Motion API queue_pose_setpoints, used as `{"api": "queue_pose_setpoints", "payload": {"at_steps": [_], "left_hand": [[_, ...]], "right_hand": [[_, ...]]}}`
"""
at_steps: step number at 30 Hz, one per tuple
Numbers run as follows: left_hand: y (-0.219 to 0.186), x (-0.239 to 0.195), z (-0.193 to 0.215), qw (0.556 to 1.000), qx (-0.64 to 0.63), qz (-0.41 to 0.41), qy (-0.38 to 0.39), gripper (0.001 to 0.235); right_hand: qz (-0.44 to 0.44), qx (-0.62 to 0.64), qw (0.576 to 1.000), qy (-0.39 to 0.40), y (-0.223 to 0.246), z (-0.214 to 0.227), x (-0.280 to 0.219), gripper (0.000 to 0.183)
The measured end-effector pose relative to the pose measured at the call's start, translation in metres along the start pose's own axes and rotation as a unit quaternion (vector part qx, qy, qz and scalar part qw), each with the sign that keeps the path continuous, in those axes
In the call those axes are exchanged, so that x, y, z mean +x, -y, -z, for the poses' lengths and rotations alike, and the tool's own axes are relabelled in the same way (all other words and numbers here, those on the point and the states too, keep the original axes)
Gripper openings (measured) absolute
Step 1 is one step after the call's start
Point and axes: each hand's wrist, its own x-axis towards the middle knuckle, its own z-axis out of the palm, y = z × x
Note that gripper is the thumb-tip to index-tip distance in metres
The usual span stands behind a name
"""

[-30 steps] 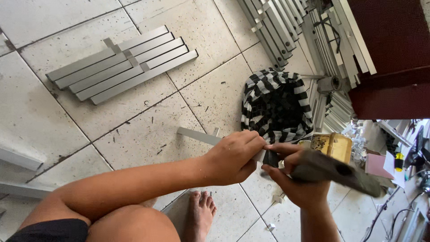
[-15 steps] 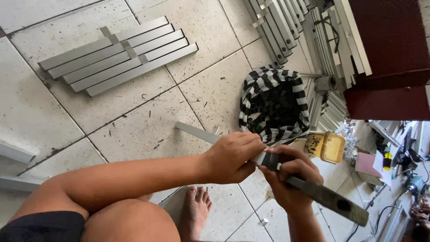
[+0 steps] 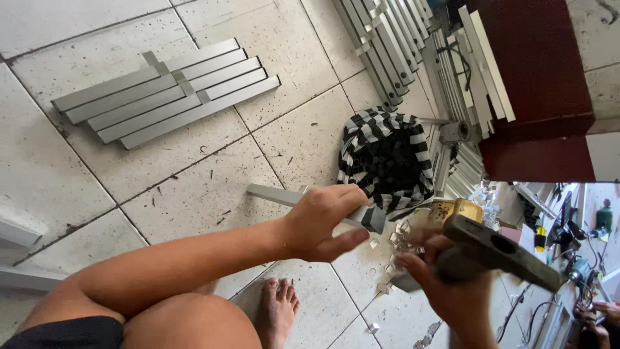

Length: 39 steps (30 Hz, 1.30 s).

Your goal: The person assembles metal frames by hammering plastic connectors into the ends of aluminum tubes and organizing the finished parts into stacks on the floor.

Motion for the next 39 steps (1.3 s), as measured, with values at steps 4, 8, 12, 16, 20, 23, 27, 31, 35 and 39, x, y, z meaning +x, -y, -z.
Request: {"api": "queue_pose_setpoints", "payload": {"at_steps": [4,8,12,16,20,23,27,31,35,39], "left_hand": [[0.002,0.002,0.006,0.999,0.010,-0.010,-0.043,0.036],[0.006,-0.002,0.004,0.999,0.002,-0.016,-0.041,0.032],[0.007,-0.001,0.006,0.998,-0.006,-0.039,-0.053,0.035],[0.005,-0.002,0.008,0.998,-0.016,-0.027,-0.055,0.030],[0.006,0.000,0.013,0.999,-0.017,-0.022,-0.043,0.027],[0.007,-0.002,0.011,0.997,-0.028,-0.038,-0.054,0.033],[0.008,-0.002,0.011,0.999,-0.006,-0.035,-0.038,0.029],[0.007,-0.007,0.016,0.999,-0.021,-0.027,-0.015,0.042],[0.009,-0.011,0.015,0.998,-0.057,-0.037,0.000,0.022],[0.005,-0.013,0.016,0.998,-0.059,-0.024,0.012,0.028]], "right_hand": [[-0.173,-0.312,0.934,-0.032,0.027,0.025,-0.013,0.012],[-0.114,-0.084,0.987,-0.073,0.052,-0.016,-0.037,0.036],[-0.091,-0.120,0.982,-0.111,0.013,-0.006,-0.048,0.022],[0.019,0.018,0.998,-0.049,-0.016,0.023,-0.054,0.036],[-0.104,-0.350,0.931,-0.019,-0.021,-0.001,-0.053,0.023],[-0.143,-0.081,0.971,-0.176,-0.017,-0.020,-0.062,0.019],[-0.105,-0.193,0.967,-0.131,-0.041,0.001,-0.053,0.011],[0.095,-0.040,0.987,-0.122,-0.013,-0.014,-0.039,0.038],[-0.133,-0.293,0.947,0.019,-0.032,0.010,-0.034,0.012],[-0.113,0.060,0.991,0.036,-0.087,0.048,-0.015,0.027]]}}
